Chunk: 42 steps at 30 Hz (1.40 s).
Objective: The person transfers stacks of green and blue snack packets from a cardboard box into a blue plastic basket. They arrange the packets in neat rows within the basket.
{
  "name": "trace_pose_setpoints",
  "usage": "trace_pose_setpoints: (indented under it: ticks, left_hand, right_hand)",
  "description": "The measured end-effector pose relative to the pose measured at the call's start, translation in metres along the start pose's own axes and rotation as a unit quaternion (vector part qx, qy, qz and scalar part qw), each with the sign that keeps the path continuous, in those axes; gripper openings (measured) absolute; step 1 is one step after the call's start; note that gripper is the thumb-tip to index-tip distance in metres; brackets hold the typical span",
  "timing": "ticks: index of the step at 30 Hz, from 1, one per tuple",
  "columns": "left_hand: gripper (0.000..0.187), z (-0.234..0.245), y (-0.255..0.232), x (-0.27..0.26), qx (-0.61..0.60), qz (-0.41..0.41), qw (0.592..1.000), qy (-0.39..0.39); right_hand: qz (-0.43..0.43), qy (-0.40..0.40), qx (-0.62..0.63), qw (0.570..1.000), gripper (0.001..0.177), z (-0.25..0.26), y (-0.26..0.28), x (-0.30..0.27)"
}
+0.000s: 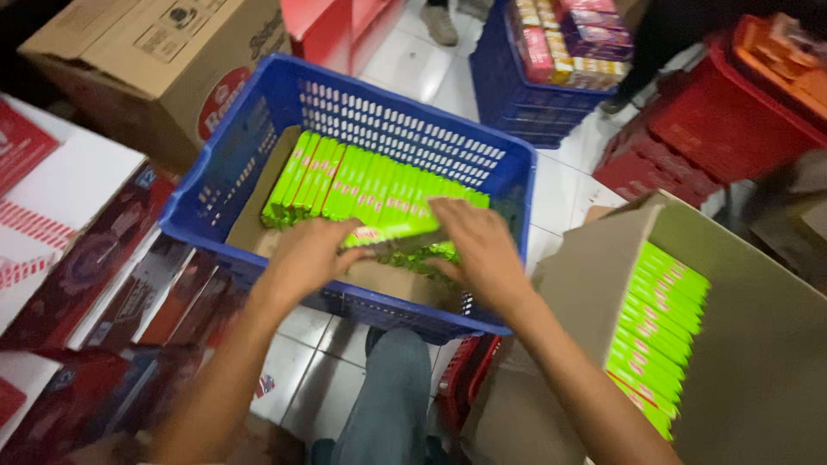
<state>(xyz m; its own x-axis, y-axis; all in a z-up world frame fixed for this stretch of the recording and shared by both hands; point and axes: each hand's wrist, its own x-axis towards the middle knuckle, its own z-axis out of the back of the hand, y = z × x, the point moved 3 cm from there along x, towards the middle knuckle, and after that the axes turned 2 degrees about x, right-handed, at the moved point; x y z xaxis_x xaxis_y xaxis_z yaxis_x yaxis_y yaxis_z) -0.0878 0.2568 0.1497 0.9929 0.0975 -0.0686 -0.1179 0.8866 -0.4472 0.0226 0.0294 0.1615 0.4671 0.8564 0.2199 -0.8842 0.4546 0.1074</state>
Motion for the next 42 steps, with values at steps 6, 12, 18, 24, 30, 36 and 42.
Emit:
trace_pose_setpoints:
  ticks: [6, 12, 18, 24, 30, 36, 42]
  left_hand:
    - [0.035, -0.011, 0.098, 0.04, 0.137, 0.186, 0.969, -0.092]
    - [0.013, -0.072, 0.219, 0.123, 0.293, 0.286, 0.89, -0.202]
    - [0.034, -0.113, 0.286, 0.183, 0.275, 0.372, 0.886, -0.045]
    - [0.038, -0.141, 0.331, 0.192, 0.121, 0.389, 0.913, -0.019]
    - [0.037, -0.161, 0.352, 0.192, 0.023, 0.362, 0.932, -0.018]
    - [0.055, -0.189, 0.364, 0.192, -0.022, 0.412, 0.908, 0.07]
    - [0.1, -0.2, 0.355, 0.189, -0.096, 0.463, 0.873, 0.115]
  right_hand:
    - [-0.108, 0.215, -0.067, 0.968, 0.085, -0.026, -0.061, -0.058]
    - [-0.059, 0.312, -0.143, 0.937, 0.092, -0.101, -0.115, -0.133]
    - [-0.069, 0.328, -0.056, 0.94, 0.076, -0.098, -0.099, -0.115]
    - [-0.077, 0.368, -0.073, 0.924, 0.077, -0.105, -0.099, -0.13]
    - [-0.086, 0.379, -0.1, 0.916, 0.079, -0.121, -0.108, -0.143]
    - [-0.099, 0.399, -0.095, 0.907, 0.077, -0.12, -0.105, -0.144]
    - [-0.106, 0.408, -0.112, 0.9, 0.08, -0.123, -0.106, -0.145]
